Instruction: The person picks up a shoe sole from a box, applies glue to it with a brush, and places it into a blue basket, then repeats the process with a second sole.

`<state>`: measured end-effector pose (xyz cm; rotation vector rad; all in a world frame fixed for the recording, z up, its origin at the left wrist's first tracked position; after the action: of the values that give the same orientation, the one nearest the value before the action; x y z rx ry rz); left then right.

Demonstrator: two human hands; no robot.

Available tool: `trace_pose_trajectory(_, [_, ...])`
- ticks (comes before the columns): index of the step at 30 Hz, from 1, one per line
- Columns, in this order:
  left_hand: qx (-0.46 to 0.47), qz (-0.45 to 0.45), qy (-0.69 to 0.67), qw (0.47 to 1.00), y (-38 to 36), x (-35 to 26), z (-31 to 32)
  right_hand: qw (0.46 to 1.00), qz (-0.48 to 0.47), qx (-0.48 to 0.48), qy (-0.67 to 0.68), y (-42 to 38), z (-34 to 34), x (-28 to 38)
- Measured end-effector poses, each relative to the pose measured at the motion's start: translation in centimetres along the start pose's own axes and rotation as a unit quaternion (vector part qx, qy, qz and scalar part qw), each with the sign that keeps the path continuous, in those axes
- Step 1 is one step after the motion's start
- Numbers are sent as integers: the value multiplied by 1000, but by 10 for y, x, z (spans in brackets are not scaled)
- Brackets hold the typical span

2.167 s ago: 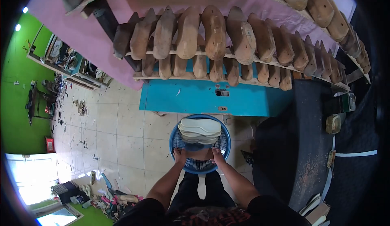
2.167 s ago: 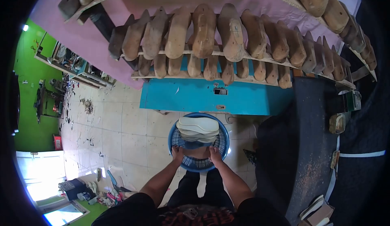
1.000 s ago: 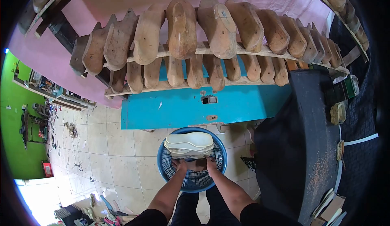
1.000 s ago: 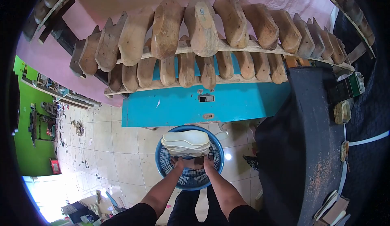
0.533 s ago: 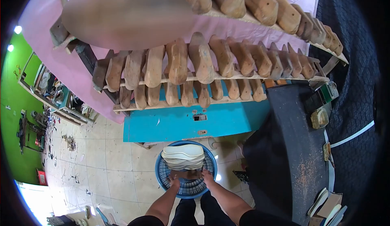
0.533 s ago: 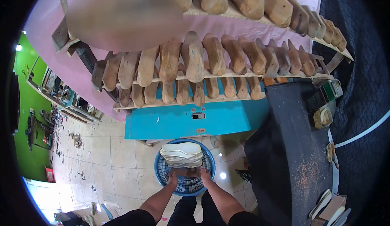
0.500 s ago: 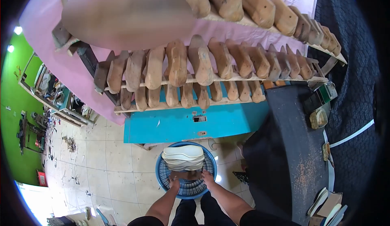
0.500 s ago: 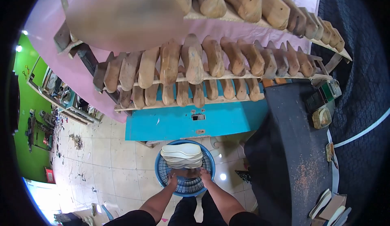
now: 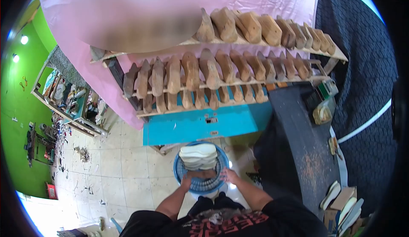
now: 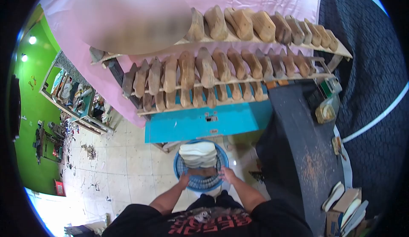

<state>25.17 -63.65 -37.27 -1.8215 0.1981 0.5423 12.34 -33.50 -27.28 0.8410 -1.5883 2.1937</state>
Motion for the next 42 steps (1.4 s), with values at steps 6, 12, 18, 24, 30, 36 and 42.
trace_pose_trajectory(6, [136, -43, -140, 980, -81, -51, -28, 995, -89, 16, -49, -21, -8, 5])
trace_pose_trajectory(12, [127, -116, -161, 972, -103, -32, -48, 996, -40, -79, -26, -86, -14, 14])
trace_pose_trajectory(18, [67, -118, -118, 984, -91, 5, -59, 983, -71, -165, 23, -145, -38, -17])
trace_pose_trajectory(24, [53, -83, -55, 994, -79, -26, -60, 953, -113, -264, 100, -195, -70, -66])
trace_pose_trajectory(30, [101, -33, -44, 993, -66, -69, -40, 916, -81, -347, 184, -213, -104, -112])
trace_pose_trajectory(36, [88, -54, -14, 995, -94, -83, 0, 916, -153, -322, 184, -208, -124, -80])
trace_pose_trajectory(42, [93, -38, 50, 994, -119, -77, 93, 914, -216, -273, 208, -242, -170, -63])
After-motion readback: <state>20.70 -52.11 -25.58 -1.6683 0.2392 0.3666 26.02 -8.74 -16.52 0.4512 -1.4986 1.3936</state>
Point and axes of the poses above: each hand's wrist, its own y-axis towards the middle knuckle, its own z-axis out of the palm, x = y × z, the point moved 5 cm from there along y, towards the middle knuckle, and after that the axes turned 11 degrees about -z, right-handed, at the moved point
